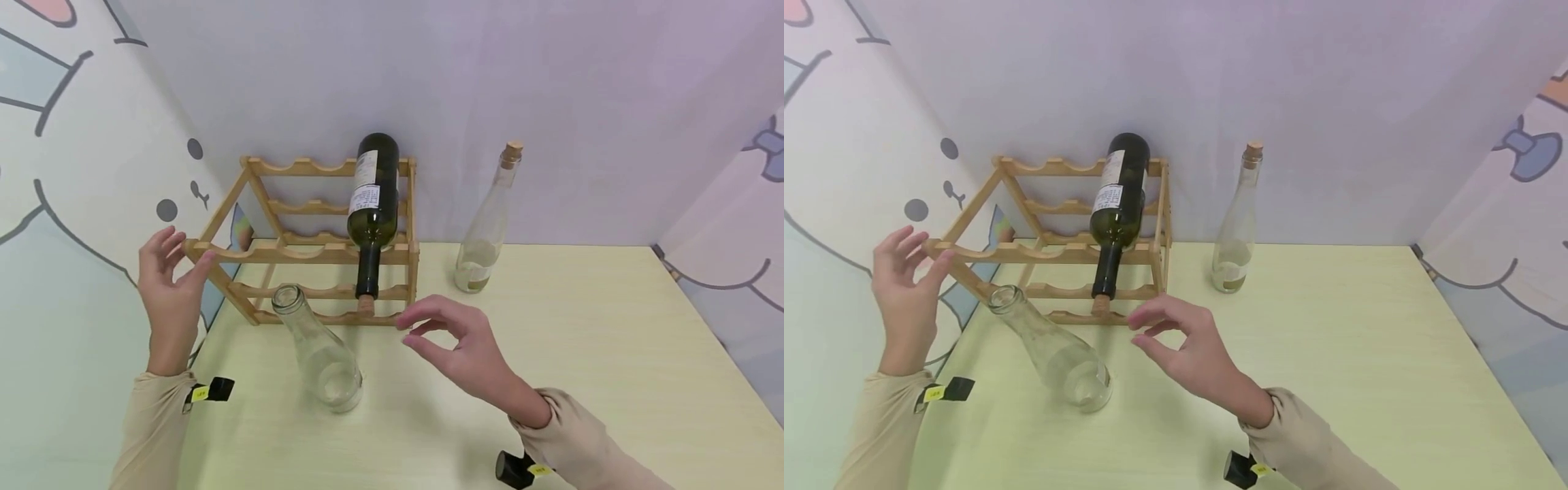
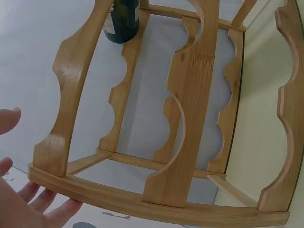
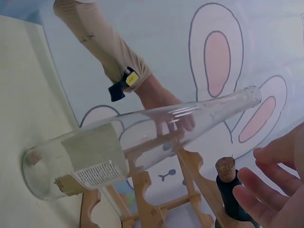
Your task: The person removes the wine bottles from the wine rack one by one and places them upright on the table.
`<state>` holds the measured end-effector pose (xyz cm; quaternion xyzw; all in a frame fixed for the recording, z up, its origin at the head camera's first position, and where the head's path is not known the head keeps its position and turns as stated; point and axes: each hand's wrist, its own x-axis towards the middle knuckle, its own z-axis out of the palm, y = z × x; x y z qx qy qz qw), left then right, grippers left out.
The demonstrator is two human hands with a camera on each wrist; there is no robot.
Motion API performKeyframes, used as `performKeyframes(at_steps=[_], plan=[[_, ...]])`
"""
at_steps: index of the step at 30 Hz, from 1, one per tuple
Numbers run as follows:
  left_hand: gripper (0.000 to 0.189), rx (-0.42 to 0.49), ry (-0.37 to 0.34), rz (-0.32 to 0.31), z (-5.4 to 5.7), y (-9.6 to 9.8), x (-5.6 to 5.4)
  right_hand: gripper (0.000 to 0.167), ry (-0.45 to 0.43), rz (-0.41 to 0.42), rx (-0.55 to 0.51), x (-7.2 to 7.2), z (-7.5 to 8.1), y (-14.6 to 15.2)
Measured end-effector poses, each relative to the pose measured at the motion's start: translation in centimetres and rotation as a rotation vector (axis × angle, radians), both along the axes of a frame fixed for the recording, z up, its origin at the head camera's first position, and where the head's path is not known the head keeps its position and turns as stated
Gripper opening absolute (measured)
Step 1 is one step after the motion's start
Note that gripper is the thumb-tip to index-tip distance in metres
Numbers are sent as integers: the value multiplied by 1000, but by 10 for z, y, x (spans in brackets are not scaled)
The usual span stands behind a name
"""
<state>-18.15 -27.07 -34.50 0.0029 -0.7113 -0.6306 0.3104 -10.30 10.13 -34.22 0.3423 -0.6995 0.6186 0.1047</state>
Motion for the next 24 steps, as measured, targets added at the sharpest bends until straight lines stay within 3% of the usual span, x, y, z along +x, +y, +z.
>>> performKeyframes(at_steps=[2,9,14,21,24], plan=[[57,11,-20,-33,-3,-1,-4,26,10,14,7,2,1,-5],[46,-121,-59,-35,-13,-7,-14,29,27,38,36,8,3,-18],[50,-146,-106,-56,-22,-9,-22,40,24,55,60,10,2,-23],[45,-48,-60,-38,-36,-14,-23,48,3,93,137,10,-2,-37],[53,-74,-59,-9,-36,-14,-22,50,-23,108,168,9,-2,-43]])
